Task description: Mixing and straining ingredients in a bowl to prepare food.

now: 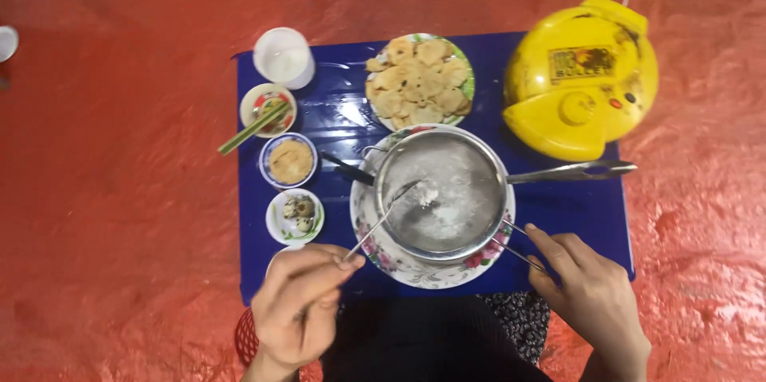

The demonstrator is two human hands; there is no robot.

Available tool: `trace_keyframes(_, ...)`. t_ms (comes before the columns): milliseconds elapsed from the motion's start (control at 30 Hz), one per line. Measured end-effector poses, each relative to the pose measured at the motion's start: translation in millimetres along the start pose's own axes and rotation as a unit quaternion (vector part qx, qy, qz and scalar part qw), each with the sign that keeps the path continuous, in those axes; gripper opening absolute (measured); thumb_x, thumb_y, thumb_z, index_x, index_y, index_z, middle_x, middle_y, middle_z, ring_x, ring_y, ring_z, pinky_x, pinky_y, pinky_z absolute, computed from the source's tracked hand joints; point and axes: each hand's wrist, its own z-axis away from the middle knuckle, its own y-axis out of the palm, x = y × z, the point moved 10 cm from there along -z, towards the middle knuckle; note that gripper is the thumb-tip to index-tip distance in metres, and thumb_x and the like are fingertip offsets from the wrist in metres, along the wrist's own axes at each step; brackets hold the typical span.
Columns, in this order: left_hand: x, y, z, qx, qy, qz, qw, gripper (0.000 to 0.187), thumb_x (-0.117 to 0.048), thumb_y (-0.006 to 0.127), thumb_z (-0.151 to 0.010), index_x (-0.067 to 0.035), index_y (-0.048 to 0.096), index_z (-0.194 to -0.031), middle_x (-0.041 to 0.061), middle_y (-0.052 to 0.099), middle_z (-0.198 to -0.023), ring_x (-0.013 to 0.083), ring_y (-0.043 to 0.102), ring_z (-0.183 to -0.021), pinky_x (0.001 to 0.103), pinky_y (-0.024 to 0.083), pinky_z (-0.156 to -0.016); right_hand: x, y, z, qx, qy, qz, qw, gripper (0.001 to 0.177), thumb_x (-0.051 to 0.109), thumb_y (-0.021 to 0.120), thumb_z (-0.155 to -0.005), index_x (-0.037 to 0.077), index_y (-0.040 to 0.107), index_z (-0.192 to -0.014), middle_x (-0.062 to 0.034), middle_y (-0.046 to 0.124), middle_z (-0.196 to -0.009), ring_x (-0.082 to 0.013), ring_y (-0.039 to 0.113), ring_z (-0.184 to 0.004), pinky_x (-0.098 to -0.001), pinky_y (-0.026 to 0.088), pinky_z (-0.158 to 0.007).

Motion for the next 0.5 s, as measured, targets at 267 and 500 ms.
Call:
trace_keyframes(267,26.7,41.5,-3.5,0.079,-0.007,-0.002,0.997,0.019,-0.011,0.056,-0.102,-0.001,0.068,-0.111,0.013,0.066,-0.1,0.0207,0.066,-0.086,0.026,0.056,-0.072,1.3,-1.2,-7.7,0.02,-0.011,-0.029,0.999,0.04,0.025,0.068,-0.095,0.018,0.065,-0.134,0.0044,0.065,-0.097,-0.0135,0.066,-0.079,-0.0308,0.052,-0.063)
trace_keyframes(500,71.4,49.8,14.6,0.07,-0.056,0.009,0.996,0.033,-0.021,0.04,-0.107,-0.001,0.064,-0.097,0.016,0.071,-0.099,0.018,0.074,-0.07,0.025,0.066,-0.06,-8.1,-6.1,-9.5,0.014,0.004,-0.05,0.999,0.042,0.021,0.071,-0.09,0.019,0.066,-0.132,0.004,0.067,-0.098,-0.0117,0.068,-0.08,-0.0284,0.054,-0.064)
